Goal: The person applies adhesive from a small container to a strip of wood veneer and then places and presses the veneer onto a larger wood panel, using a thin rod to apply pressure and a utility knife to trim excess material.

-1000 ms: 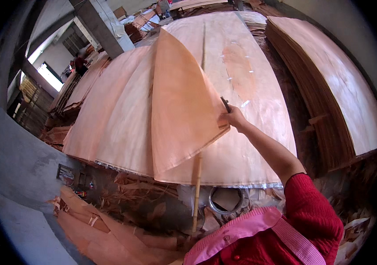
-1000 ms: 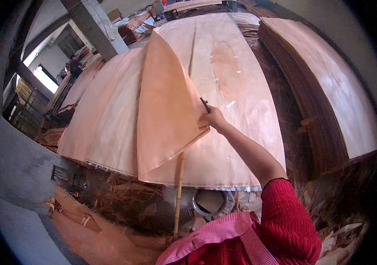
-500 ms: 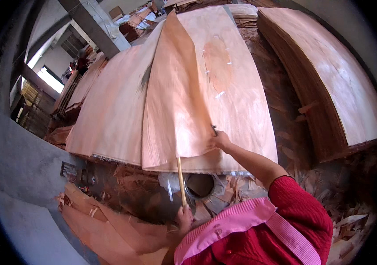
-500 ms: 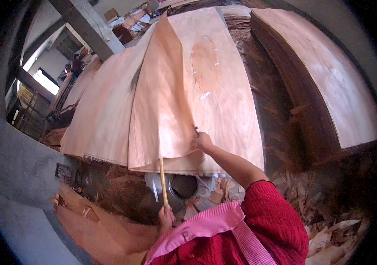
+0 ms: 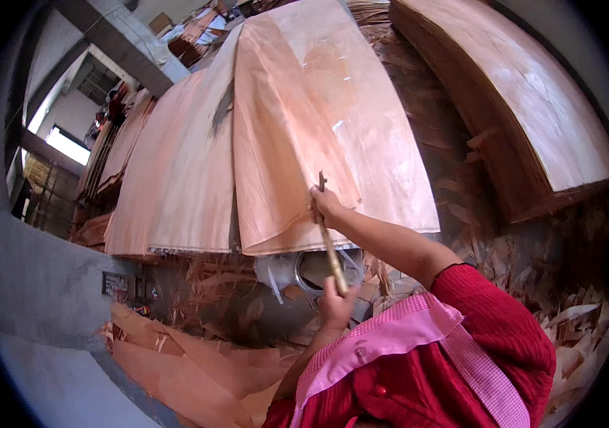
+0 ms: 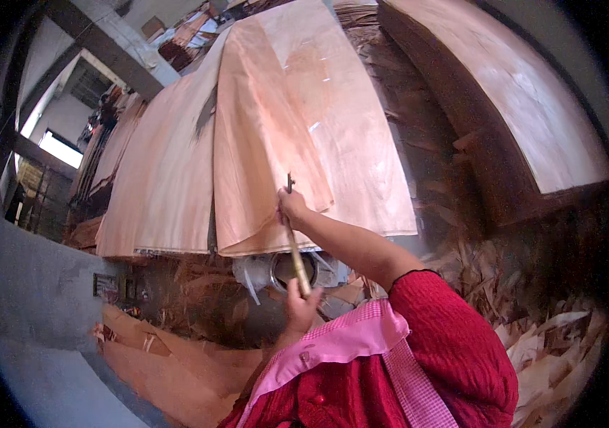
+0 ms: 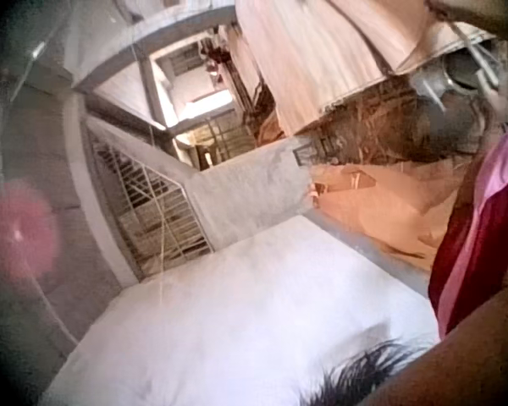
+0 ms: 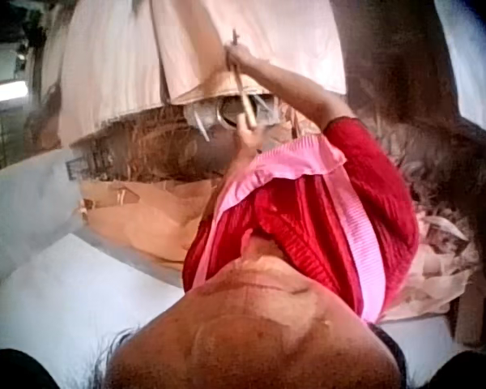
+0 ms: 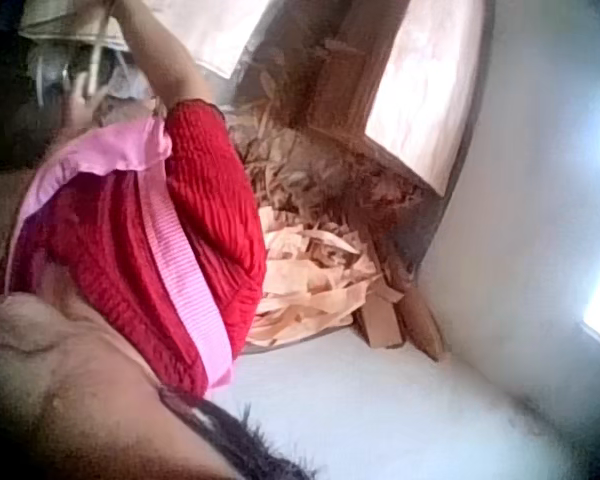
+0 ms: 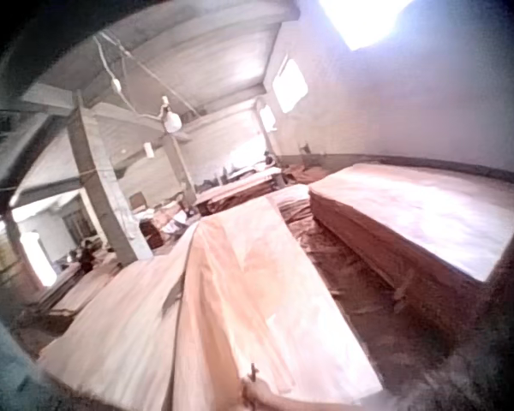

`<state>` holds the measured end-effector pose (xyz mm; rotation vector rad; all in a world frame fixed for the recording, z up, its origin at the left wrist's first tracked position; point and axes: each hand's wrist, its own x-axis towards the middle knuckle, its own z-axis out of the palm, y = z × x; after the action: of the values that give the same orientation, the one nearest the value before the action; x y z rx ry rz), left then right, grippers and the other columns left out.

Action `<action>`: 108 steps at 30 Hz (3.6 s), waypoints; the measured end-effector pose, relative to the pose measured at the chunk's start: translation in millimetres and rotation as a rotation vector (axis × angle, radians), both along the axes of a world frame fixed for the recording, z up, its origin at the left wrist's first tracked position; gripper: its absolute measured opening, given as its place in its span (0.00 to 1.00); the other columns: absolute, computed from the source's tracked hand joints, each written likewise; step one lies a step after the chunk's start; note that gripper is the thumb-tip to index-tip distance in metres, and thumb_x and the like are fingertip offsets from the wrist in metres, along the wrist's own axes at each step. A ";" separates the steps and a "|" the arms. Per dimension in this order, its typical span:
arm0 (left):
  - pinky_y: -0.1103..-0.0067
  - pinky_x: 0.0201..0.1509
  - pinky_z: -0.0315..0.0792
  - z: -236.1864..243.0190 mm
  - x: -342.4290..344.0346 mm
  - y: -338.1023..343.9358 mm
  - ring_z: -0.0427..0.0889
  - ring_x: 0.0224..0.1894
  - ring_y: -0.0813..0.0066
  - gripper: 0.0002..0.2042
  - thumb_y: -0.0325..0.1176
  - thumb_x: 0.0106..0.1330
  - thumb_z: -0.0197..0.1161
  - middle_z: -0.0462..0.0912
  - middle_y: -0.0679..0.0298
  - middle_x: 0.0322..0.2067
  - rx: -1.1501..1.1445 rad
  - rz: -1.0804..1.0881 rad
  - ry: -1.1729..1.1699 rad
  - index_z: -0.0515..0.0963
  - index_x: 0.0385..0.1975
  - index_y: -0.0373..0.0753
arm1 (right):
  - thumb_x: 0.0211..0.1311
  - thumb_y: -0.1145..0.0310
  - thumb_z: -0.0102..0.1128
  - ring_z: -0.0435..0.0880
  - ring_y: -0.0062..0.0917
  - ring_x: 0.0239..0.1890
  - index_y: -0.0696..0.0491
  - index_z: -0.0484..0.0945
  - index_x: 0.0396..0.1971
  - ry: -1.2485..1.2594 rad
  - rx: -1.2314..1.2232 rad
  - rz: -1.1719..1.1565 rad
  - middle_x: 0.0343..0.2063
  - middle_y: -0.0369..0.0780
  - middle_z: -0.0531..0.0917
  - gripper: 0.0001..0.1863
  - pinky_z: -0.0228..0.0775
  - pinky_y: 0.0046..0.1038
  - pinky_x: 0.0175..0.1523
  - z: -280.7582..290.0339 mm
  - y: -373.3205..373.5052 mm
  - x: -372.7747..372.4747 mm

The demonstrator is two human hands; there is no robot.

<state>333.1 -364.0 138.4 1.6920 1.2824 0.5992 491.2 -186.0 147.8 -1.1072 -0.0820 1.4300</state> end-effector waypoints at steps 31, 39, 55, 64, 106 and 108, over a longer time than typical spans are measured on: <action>0.62 0.50 0.64 -252.3 564.0 -117.7 0.63 0.53 0.59 0.36 0.59 0.48 0.59 0.62 0.58 0.53 -1.109 0.768 -1.047 0.60 0.53 0.45 | 0.56 0.64 0.52 0.62 0.17 0.08 0.53 0.65 0.45 -0.502 -0.245 -0.351 0.11 0.32 0.66 0.18 0.55 0.20 0.13 48.8 -671.5 798.0; 0.88 0.15 0.59 -195.5 734.8 -175.3 0.66 0.16 0.84 0.07 0.32 0.57 0.57 0.69 0.72 0.16 -0.551 0.739 -0.958 0.66 0.21 0.44 | 0.55 0.63 0.54 0.61 0.15 0.09 0.49 0.70 0.33 -0.532 -0.295 -0.459 0.11 0.31 0.66 0.09 0.52 0.19 0.13 72.6 -769.1 970.6; 0.77 0.33 0.69 -158.2 1020.9 -428.8 0.71 0.30 0.76 0.06 0.29 0.53 0.55 0.72 0.67 0.26 -0.564 0.746 -0.906 0.69 0.30 0.40 | 0.54 0.66 0.55 0.60 0.17 0.08 0.50 0.68 0.50 -0.692 -0.402 -0.510 0.10 0.32 0.65 0.21 0.50 0.20 0.12 20.0 -998.9 1317.1; 0.67 0.53 0.65 -186.6 1082.0 -436.6 0.70 0.46 0.61 0.18 0.33 0.57 0.55 0.71 0.56 0.44 -0.632 0.828 -1.172 0.66 0.46 0.33 | 0.49 0.67 0.61 0.67 0.17 0.12 0.60 0.75 0.34 -1.248 -0.727 -0.432 0.15 0.35 0.73 0.14 0.57 0.21 0.15 -102.7 -1068.8 1431.6; 0.55 0.58 0.58 -254.8 1091.7 -495.5 0.64 0.53 0.49 0.19 0.26 0.60 0.39 0.64 0.51 0.52 -0.761 0.773 -0.464 0.61 0.52 0.31 | 0.55 0.66 0.53 0.69 0.33 0.47 0.60 0.64 0.51 -1.176 -0.510 -0.674 0.46 0.43 0.70 0.23 0.62 0.34 0.51 -149.2 -1167.6 1507.6; 0.56 0.58 0.58 -258.1 1083.4 -492.8 0.65 0.53 0.50 0.18 0.27 0.60 0.40 0.66 0.51 0.51 -0.717 0.766 -0.545 0.63 0.50 0.30 | 0.56 0.65 0.52 0.66 0.33 0.52 0.59 0.61 0.54 -1.308 -0.632 -0.610 0.51 0.45 0.66 0.26 0.61 0.33 0.52 -157.4 -1167.9 1504.4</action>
<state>1416.5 -856.9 -119.7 0.3779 1.4626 0.8281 1995.6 -1354.0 -9.6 -2.2033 -0.1976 -0.0099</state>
